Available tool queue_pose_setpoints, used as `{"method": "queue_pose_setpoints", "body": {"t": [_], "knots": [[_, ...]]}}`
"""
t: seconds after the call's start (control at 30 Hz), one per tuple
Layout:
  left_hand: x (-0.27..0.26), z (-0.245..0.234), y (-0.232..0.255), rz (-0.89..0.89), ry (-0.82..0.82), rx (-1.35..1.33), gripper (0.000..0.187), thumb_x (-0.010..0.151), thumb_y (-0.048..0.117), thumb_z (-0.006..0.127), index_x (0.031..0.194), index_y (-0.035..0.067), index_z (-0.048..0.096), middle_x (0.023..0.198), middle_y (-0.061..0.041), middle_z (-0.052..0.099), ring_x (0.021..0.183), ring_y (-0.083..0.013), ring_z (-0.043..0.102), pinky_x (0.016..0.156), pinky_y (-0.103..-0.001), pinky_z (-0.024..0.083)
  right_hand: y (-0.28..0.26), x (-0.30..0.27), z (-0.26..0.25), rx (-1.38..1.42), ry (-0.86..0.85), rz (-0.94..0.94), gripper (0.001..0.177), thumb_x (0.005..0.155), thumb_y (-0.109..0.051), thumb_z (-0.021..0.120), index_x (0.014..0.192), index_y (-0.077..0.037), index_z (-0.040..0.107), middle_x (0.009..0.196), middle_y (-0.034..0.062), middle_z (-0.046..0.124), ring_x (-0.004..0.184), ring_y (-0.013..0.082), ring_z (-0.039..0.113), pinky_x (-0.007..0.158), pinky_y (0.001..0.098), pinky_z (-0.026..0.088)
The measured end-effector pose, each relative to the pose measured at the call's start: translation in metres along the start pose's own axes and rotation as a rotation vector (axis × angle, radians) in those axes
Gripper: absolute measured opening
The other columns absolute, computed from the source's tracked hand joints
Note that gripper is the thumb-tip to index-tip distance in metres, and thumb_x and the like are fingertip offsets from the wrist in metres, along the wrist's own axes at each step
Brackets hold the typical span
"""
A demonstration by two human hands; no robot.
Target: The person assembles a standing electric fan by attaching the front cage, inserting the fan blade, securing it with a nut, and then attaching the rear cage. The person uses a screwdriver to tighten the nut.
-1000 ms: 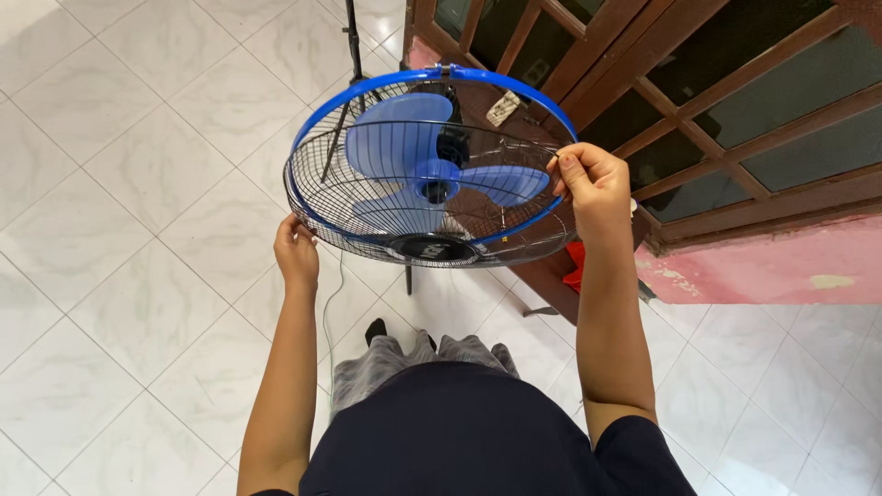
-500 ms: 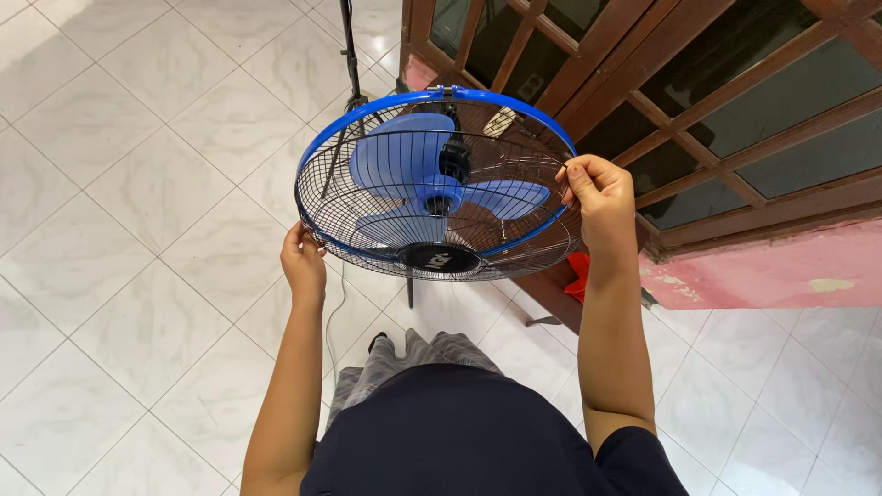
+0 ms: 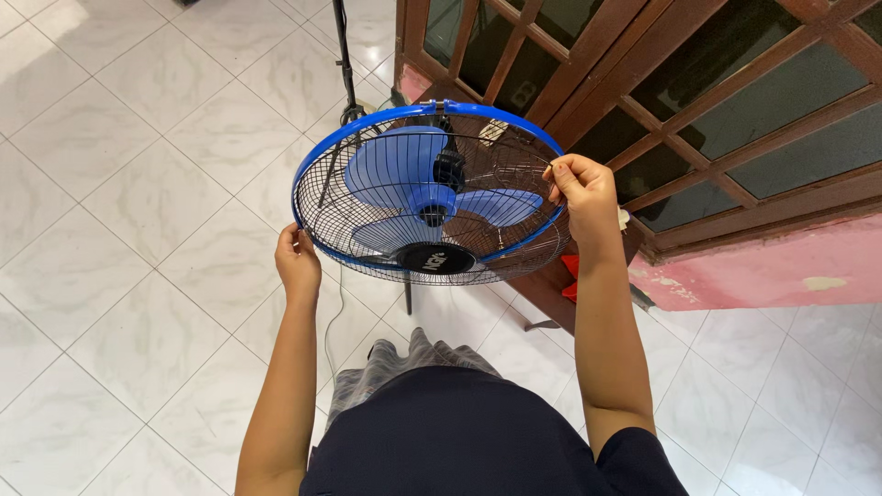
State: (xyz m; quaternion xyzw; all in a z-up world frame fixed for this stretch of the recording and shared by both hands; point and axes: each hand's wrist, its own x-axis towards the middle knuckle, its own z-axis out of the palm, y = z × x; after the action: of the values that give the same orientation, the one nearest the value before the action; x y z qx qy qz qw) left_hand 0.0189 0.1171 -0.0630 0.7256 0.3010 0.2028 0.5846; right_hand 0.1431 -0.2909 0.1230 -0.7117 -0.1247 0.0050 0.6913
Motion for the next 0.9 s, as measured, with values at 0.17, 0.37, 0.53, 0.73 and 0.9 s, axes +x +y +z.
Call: {"method": "queue_pose_setpoints", "body": {"t": [0.17,0.37,0.53,0.73,0.9], "knots": [[0.003,0.000,-0.009,0.009,-0.003,-0.005,0.024,0.108,0.013,0.050,0.121,-0.001,0.064,0.100,-0.005,0.069,0.085,-0.0114,0.059,0.077,-0.027,0.050,0.005,0.003,-0.005,-0.007,-0.023,0.014,0.021,0.106,-0.014,0.061,0.093,0.000,0.070,0.071,0.0000,0.062,0.064,0.0053,0.054,0.064,0.0203,0.043],[0.005,-0.001,-0.018,-0.011,-0.013,-0.032,0.026,0.108,0.014,0.049,0.123,-0.001,0.063,0.093,-0.002,0.064,0.081,-0.0108,0.055,0.073,-0.028,0.047,0.012,0.007,0.000,0.010,0.005,0.019,0.020,0.106,-0.012,0.060,0.093,-0.001,0.070,0.071,-0.0012,0.061,0.063,0.0043,0.052,0.061,0.0189,0.041],[0.007,0.000,-0.024,-0.109,-0.047,-0.125,0.033,0.112,0.023,0.042,0.131,0.002,0.060,0.085,0.000,0.053,0.075,-0.0104,0.047,0.066,-0.027,0.042,0.015,0.006,0.013,0.030,0.084,0.003,0.019,0.106,-0.011,0.060,0.093,-0.002,0.070,0.071,-0.0032,0.060,0.062,0.0029,0.051,0.058,0.0177,0.038],[-0.018,0.002,-0.003,0.021,-0.050,-0.058,0.045,0.109,0.028,0.040,0.147,0.004,0.035,0.122,-0.010,0.060,0.099,-0.0177,0.057,0.090,-0.035,0.047,0.015,0.001,0.029,-0.065,0.167,-0.115,0.020,0.107,-0.011,0.059,0.093,-0.002,0.069,0.076,-0.0046,0.058,0.070,0.0028,0.049,0.063,0.0186,0.039],[-0.041,-0.004,0.062,0.445,-0.001,0.112,0.061,0.101,0.022,0.066,0.150,0.002,0.035,0.158,-0.025,0.037,0.147,-0.0396,0.037,0.122,-0.051,0.029,0.014,0.002,0.035,-0.082,0.178,-0.106,0.021,0.107,-0.013,0.059,0.092,-0.003,0.070,0.073,-0.0050,0.057,0.069,0.0029,0.048,0.063,0.0190,0.039]]}}
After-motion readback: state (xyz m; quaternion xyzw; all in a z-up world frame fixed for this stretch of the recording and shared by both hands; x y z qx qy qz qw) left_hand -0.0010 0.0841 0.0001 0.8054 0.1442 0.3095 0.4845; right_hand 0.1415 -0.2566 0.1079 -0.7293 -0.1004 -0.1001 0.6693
